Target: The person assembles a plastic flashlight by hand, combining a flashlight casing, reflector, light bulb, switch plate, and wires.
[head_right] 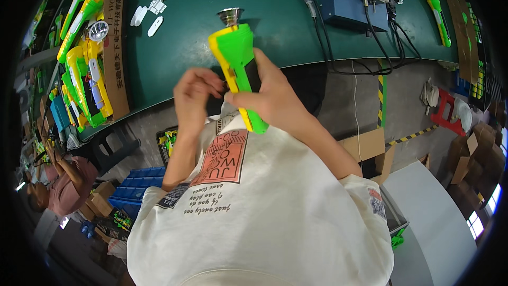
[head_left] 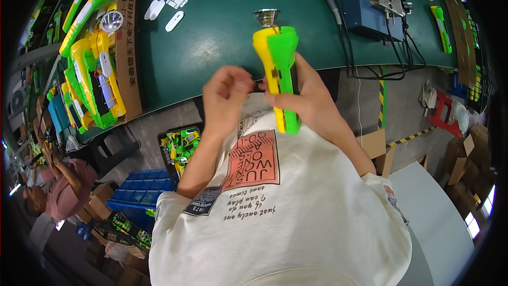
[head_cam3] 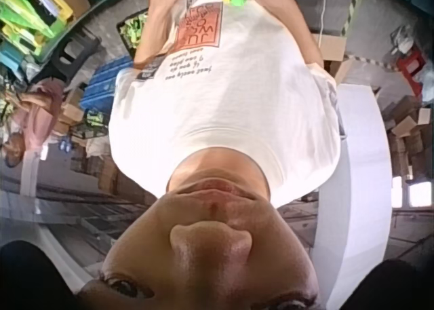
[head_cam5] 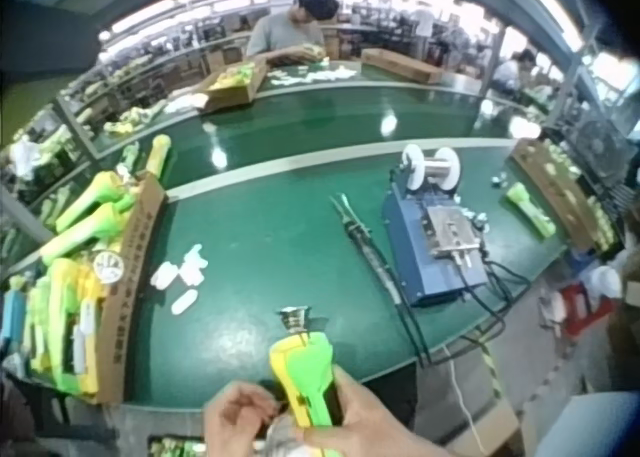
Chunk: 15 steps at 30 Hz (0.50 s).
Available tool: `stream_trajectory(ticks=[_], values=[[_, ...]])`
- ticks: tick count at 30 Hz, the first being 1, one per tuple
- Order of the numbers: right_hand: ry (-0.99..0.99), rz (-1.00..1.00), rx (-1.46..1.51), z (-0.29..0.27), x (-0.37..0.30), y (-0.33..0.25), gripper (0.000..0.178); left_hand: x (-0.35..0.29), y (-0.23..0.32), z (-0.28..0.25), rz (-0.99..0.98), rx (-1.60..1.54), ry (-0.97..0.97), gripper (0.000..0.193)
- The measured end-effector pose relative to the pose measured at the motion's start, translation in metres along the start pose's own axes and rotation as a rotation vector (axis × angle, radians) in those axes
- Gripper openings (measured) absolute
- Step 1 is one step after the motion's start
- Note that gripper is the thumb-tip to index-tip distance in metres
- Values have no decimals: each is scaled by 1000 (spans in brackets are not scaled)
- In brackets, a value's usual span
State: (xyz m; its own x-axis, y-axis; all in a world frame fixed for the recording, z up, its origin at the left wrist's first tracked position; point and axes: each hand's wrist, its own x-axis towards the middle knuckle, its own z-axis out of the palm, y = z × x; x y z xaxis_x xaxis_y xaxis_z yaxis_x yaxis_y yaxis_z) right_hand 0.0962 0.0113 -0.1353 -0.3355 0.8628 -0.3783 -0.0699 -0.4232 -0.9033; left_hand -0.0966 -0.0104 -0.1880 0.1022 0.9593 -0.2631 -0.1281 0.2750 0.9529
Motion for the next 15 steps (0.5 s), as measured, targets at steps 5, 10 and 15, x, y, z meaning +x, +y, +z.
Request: stream_trajectory(ticks=[5, 10, 15], values=[[-137, 23, -121, 14, -14, 9, 68, 15, 36, 11, 54, -374, -198, 44], [-152, 43, 29, 16, -16, 15, 68, 18, 25, 18, -26, -357, -176, 67], [-169, 73, 55, 14, -18, 15, 66, 19, 17, 15, -32, -434, -198, 72]])
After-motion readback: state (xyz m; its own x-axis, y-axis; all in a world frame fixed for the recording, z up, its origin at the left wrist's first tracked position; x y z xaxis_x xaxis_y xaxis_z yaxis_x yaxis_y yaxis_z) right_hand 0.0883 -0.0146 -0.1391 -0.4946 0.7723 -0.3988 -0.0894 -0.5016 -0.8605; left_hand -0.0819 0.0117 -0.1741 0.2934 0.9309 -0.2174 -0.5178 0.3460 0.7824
